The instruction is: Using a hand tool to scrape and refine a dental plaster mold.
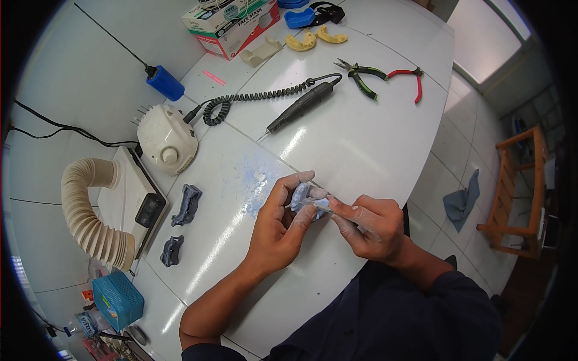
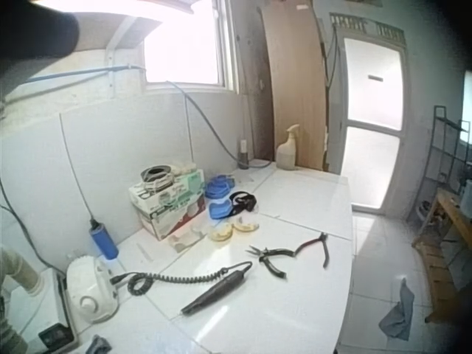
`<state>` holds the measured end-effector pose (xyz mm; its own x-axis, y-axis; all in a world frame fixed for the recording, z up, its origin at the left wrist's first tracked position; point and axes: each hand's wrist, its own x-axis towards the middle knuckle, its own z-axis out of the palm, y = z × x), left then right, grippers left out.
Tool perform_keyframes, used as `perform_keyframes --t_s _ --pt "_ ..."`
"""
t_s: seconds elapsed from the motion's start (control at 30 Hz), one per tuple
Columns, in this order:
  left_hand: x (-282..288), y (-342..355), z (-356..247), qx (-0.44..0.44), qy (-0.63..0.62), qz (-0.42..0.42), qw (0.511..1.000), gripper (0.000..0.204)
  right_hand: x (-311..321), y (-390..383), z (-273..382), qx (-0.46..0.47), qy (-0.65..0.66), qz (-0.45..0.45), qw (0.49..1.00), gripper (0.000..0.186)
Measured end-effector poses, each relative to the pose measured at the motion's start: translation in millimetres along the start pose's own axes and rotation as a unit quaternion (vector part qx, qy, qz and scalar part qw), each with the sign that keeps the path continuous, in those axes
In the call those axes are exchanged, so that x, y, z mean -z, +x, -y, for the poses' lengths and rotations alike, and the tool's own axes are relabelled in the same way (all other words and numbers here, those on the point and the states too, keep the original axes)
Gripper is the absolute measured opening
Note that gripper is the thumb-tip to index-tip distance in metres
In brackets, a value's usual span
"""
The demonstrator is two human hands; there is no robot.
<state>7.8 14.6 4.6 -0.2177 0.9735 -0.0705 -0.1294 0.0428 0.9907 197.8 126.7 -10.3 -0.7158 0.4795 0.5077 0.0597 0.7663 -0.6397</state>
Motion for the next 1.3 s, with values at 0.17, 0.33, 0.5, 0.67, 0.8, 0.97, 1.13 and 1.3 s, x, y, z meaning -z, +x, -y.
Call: perform_keyframes --t_s 0.17,0.33,0.5,0.67,0.8,0.97,1.13,1.3 --pt "-0.6 0.1 -1.0 0.014 0.005 -0.003 1.0 0.046 -0.6 0.0 0.1 -0.002 0.003 -0.003 1.0 0.042" --pt "-0.5 -0.1 -1.0 0.008 0.008 -0.005 1.0 0.046 -0.6 0.9 0.9 -0.004 0.003 -0.002 1.0 0.041" --pt "-0.8 0.1 -0.3 0.005 0.011 -0.005 1.0 0.045 -1.8 -0.5 -0.6 -0.005 0.001 -0.004 1.0 0.041" --pt "-0.4 0.3 -0.2 0.007 0.019 -0.004 1.0 0.043 -1.3 0.4 0.6 -0.004 -0.008 -0.004 1.0 0.042" --pt "-1.6 0.9 -1.0 0.006 0.01 -0.004 1.0 0.042 -1.3 1.0 0.9 -0.002 -0.01 -0.006 1.0 0.042" --pt "-1.9 0.5 -0.5 0.025 -0.014 -0.007 1.0 0.041 -1.6 0.4 1.1 -0.002 -0.014 -0.007 1.0 0.043" --pt "-1.4 0.8 2.2 0.031 -0.026 -0.007 0.999 0.04 -3.6 -1.0 -0.1 -0.004 -0.006 -0.018 1.0 0.049" --pt "-2.1 0.6 1.6 0.034 -0.028 -0.013 0.999 0.039 -2.4 0.7 1.3 0.005 -0.026 -0.016 1.0 0.044"
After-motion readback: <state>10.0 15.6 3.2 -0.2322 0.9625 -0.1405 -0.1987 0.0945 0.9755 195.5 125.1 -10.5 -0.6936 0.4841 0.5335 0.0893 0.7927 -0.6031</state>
